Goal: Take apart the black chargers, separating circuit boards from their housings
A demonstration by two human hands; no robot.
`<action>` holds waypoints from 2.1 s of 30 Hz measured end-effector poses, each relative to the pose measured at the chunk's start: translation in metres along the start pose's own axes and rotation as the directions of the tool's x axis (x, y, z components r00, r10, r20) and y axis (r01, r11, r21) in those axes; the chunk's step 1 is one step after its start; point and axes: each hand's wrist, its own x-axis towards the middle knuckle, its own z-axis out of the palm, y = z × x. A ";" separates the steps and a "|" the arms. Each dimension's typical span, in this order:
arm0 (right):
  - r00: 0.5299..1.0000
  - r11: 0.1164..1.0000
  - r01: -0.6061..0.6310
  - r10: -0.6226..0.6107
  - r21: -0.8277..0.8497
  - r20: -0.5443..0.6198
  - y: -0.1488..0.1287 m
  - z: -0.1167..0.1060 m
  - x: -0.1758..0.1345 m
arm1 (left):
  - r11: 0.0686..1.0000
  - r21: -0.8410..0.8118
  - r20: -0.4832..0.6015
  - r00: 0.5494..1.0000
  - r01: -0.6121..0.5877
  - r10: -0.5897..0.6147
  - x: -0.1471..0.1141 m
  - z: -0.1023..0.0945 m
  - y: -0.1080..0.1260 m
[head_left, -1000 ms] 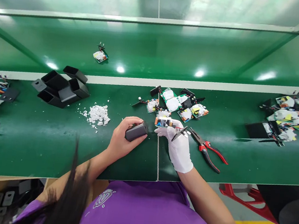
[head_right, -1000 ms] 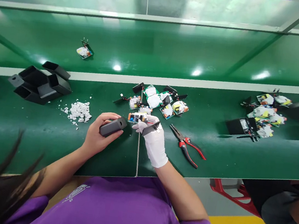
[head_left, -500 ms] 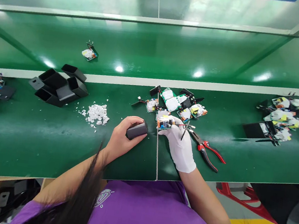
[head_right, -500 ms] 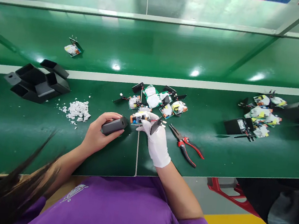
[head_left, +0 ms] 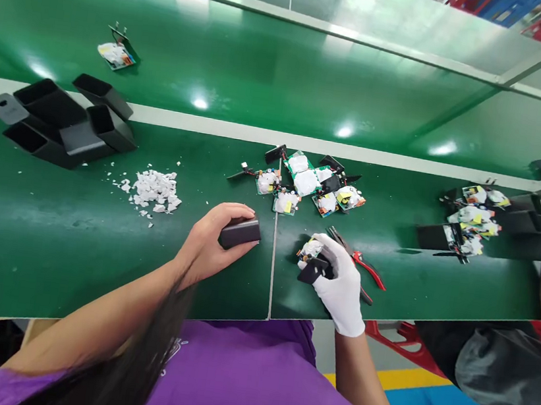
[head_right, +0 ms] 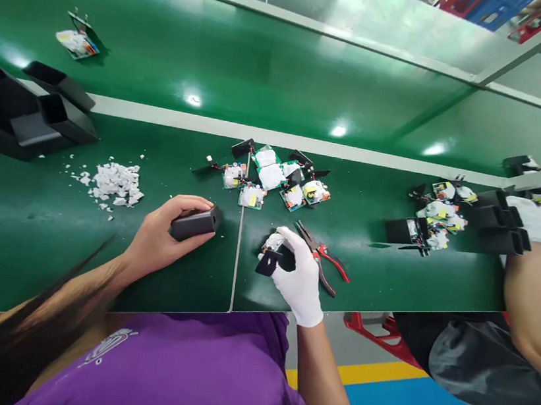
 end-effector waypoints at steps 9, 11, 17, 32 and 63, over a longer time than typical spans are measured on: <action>0.976 0.939 0.211 -0.189 -0.270 0.105 0.003 -0.004 0.000 | 1.000 0.027 0.015 1.000 -0.004 0.004 0.000 0.000 -0.001; 0.975 0.929 0.220 -0.196 -0.296 0.109 0.003 -0.005 -0.001 | 1.000 0.023 0.012 1.000 -0.006 0.006 0.000 0.000 -0.001; 0.954 0.881 0.299 -0.279 -0.367 0.106 0.002 -0.004 -0.002 | 1.000 0.031 0.033 0.999 -0.004 0.003 0.001 0.001 -0.002; 0.987 0.992 0.123 -0.126 -0.042 -0.097 0.005 -0.001 -0.017 | 0.999 0.020 0.038 0.998 -0.046 0.045 -0.001 0.003 -0.004; 0.840 0.726 0.469 -0.190 -0.503 0.509 -0.027 -0.025 -0.010 | 0.959 0.260 0.263 0.964 -0.113 0.043 0.013 0.006 -0.019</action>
